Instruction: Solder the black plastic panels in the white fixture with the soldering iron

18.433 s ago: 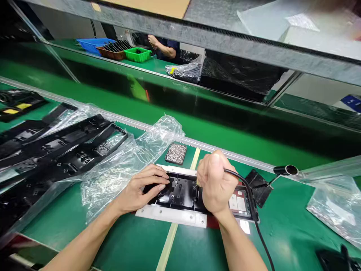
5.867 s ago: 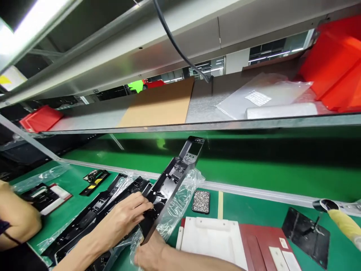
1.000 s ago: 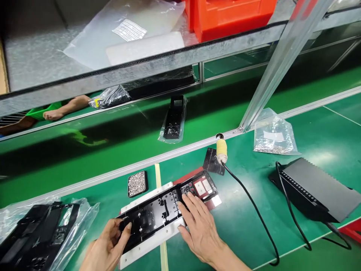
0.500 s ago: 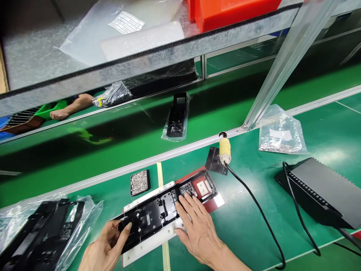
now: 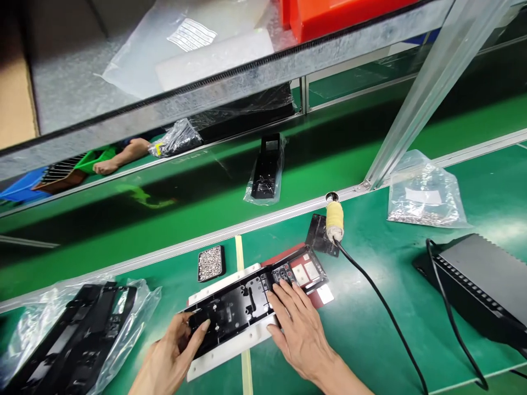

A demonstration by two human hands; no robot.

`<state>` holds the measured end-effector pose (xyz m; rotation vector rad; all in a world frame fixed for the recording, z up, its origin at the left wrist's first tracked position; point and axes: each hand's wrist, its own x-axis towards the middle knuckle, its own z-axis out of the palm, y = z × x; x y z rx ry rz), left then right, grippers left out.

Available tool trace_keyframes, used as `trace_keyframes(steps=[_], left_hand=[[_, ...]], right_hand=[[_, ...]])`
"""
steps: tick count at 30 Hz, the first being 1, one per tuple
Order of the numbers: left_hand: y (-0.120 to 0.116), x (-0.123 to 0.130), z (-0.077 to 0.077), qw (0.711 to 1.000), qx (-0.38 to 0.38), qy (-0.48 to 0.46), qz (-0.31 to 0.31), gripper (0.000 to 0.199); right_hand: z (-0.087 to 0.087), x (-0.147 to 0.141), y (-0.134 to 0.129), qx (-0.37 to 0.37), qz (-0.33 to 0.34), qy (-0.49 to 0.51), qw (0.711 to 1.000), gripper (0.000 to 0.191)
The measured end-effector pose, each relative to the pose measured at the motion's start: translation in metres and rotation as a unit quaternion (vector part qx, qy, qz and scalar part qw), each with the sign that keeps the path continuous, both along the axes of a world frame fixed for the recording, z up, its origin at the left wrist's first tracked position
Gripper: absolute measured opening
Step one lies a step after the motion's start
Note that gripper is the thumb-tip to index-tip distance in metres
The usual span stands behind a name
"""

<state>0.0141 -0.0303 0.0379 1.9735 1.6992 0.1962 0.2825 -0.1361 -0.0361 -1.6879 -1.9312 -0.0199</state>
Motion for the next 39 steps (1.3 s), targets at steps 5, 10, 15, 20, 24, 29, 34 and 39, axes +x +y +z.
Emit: trace_keyframes(steps=[5, 10, 15, 20, 24, 29, 34, 39], left_hand=[[0.008, -0.006, 0.011, 1.000, -0.008, 0.011, 0.004, 0.053], [0.044, -0.005, 0.033, 0.997, 0.062, 0.002, -0.051, 0.039], [0.104, 0.007, 0.009, 0.981, 0.143, -0.027, -0.125, 0.018], [0.138, 0.017, -0.024, 0.972, 0.149, -0.015, -0.179, 0.012], [0.143, 0.020, -0.035, 0.966, 0.155, -0.010, -0.209, 0.015], [0.143, 0.021, -0.038, 0.959, 0.158, -0.013, -0.233, 0.017], [0.145, 0.026, -0.037, 0.955, 0.163, -0.011, -0.248, 0.017], [0.148, 0.028, -0.034, 0.955, 0.173, -0.028, -0.241, 0.016]], right_hand=[[-0.009, 0.005, -0.003, 0.041, 0.003, 0.001, 0.999, 0.054], [-0.024, 0.009, -0.001, 0.088, 0.026, 0.018, 0.996, 0.052], [-0.025, 0.012, -0.001, 0.114, 0.040, 0.039, 0.992, 0.049], [-0.025, 0.015, -0.001, 0.127, 0.034, 0.057, 0.990, 0.043], [-0.024, 0.016, 0.000, 0.129, 0.040, 0.060, 0.989, 0.041], [-0.022, 0.016, 0.002, 0.126, 0.044, 0.063, 0.989, 0.039], [-0.024, 0.017, 0.001, 0.129, 0.047, 0.066, 0.988, 0.039], [-0.020, 0.016, -0.001, 0.121, 0.040, 0.078, 0.989, 0.040]])
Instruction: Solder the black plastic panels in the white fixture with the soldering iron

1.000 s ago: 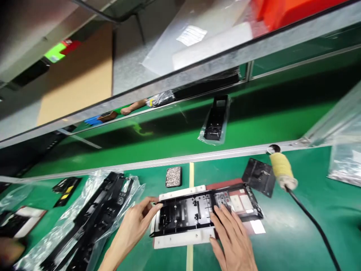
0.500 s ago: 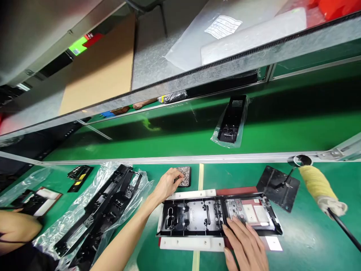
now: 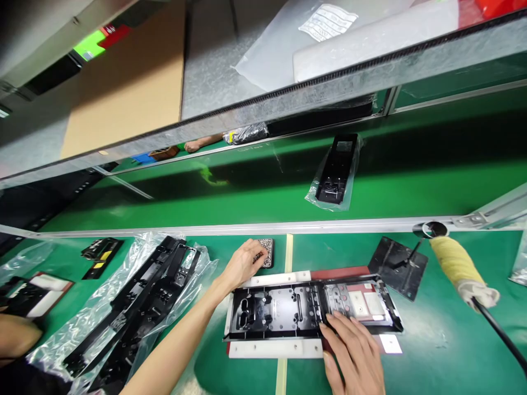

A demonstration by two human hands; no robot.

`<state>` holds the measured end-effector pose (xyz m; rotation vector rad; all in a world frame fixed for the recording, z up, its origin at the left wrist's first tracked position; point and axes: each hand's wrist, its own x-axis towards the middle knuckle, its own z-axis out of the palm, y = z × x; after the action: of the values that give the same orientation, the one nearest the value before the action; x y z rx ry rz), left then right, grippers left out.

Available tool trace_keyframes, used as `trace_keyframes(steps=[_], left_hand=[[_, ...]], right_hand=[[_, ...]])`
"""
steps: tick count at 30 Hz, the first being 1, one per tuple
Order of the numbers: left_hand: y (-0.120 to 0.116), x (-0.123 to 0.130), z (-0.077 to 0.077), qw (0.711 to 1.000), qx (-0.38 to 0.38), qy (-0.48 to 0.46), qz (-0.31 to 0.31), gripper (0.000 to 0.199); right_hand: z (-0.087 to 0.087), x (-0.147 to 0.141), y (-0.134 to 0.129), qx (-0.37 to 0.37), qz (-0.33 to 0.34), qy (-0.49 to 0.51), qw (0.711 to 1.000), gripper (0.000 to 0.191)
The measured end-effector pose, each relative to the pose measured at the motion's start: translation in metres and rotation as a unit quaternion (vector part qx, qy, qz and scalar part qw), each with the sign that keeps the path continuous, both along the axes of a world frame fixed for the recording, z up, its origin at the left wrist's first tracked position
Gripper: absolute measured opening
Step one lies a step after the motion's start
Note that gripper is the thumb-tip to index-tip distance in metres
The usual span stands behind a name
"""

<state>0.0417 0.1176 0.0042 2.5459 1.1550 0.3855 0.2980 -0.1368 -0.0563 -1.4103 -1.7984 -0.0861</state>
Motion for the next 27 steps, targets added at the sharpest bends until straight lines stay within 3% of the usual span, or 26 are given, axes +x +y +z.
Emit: trace_keyframes(steps=[4, 7, 11, 16, 21, 27], left_hand=[[-0.009, -0.006, 0.015, 0.997, 0.003, -0.052, 0.052, 0.014], [-0.037, -0.006, 0.034, 0.993, -0.002, -0.094, 0.077, 0.012], [-0.090, 0.007, 0.049, 0.988, -0.027, -0.149, -0.010, 0.011], [-0.126, 0.025, 0.036, 0.983, -0.035, -0.147, -0.105, 0.012], [-0.129, 0.030, 0.020, 0.985, -0.011, -0.110, -0.133, 0.014], [-0.130, 0.033, 0.014, 0.986, 0.000, -0.112, -0.126, 0.014]], right_hand=[[0.004, -0.003, -0.002, -0.016, -0.004, 0.025, 1.000, 0.040], [0.005, -0.005, -0.003, -0.014, -0.006, 0.043, 0.999, 0.038], [0.006, -0.006, -0.001, -0.002, -0.006, 0.057, 0.998, 0.035], [0.008, -0.007, 0.000, -0.001, -0.004, 0.070, 0.998, 0.034], [0.010, -0.007, -0.001, 0.009, -0.015, 0.077, 0.997, 0.034], [0.009, -0.007, -0.002, 0.012, -0.011, 0.096, 0.995, 0.034]])
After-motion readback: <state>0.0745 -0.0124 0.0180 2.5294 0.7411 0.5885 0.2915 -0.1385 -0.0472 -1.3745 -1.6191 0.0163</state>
